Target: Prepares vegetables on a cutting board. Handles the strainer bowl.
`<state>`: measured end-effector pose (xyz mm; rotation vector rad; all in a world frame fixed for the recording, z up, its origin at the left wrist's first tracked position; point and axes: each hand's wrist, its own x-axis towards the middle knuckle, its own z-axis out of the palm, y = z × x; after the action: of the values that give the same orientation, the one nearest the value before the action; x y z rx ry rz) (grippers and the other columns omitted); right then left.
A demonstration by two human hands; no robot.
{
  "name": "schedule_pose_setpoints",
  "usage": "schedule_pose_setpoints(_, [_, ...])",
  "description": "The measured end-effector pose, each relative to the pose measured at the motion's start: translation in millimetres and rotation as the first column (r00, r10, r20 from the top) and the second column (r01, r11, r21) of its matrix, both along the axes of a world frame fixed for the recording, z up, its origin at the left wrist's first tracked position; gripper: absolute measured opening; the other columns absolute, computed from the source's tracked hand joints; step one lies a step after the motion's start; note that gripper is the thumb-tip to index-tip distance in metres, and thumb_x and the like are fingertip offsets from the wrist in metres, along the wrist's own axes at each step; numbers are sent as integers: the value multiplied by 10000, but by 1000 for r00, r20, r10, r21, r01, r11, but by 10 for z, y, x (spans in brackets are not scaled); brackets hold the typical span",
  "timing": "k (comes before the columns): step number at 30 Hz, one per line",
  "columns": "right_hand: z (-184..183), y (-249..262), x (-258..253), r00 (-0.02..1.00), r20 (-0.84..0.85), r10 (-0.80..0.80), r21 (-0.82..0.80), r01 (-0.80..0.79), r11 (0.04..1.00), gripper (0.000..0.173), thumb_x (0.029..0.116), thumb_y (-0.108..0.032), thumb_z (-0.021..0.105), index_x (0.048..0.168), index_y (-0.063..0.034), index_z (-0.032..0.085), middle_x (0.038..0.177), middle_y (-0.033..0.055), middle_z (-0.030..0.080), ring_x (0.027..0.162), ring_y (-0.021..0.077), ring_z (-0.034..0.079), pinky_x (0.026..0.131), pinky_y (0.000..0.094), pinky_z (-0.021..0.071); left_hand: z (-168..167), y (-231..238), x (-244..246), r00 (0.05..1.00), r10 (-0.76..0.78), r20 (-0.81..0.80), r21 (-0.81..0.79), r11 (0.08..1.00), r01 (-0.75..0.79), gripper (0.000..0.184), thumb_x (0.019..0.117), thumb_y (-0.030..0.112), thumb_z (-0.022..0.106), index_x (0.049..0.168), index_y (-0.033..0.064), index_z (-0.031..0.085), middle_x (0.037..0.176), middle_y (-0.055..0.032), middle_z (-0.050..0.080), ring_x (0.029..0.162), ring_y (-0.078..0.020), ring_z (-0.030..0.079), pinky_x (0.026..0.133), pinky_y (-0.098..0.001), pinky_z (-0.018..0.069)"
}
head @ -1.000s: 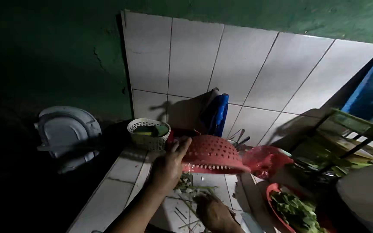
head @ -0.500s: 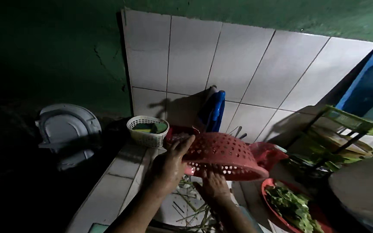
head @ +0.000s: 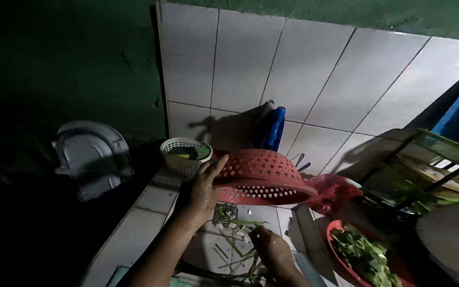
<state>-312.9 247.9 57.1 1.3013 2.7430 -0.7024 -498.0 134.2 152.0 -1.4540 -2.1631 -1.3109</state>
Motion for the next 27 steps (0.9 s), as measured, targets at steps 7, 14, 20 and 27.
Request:
schedule_pose_setpoints(7, [140,156,-252,648,-455,-611,-659,217,720,508,1102,-424,445,1309,33,525,970,165,654,689,211,665,602,352,569,-29,-21,115,999,9,-35,5,1000,-8,647,876,-36,732,1465,181,572,1409,-103,615,1051,-293,713,817,-496,601])
schedule_pose_setpoints(14, [286,120,-521,307,-541,-783,-801,95,591,128,1059,7,462,1116,83,548,798,135,645,643,179,667,610,307,591,-116,-129,425,986,30,-162,111,994,-12,690,804,-71,750,1434,172,611,1430,-152,601,999,-296,739,721,-431,620])
schedule_pose_setpoints(20, [129,203,-568,353,-590,-726,-773,9,634,137,1041,35,489,1144,96,556,872,150,655,727,193,686,686,339,615,-162,-172,357,987,65,-150,68,996,-56,708,801,-67,750,1443,194,602,1429,-148,599,963,-291,739,703,-433,616])
schedule_pose_setpoints(27, [-163,302,-474,510,-565,-648,-757,-8,654,163,1055,-34,533,1185,64,543,952,161,726,741,203,741,692,325,634,-179,-185,125,993,82,-85,38,996,-79,632,865,-21,745,1454,143,585,1419,-116,610,940,-288,737,710,-459,616])
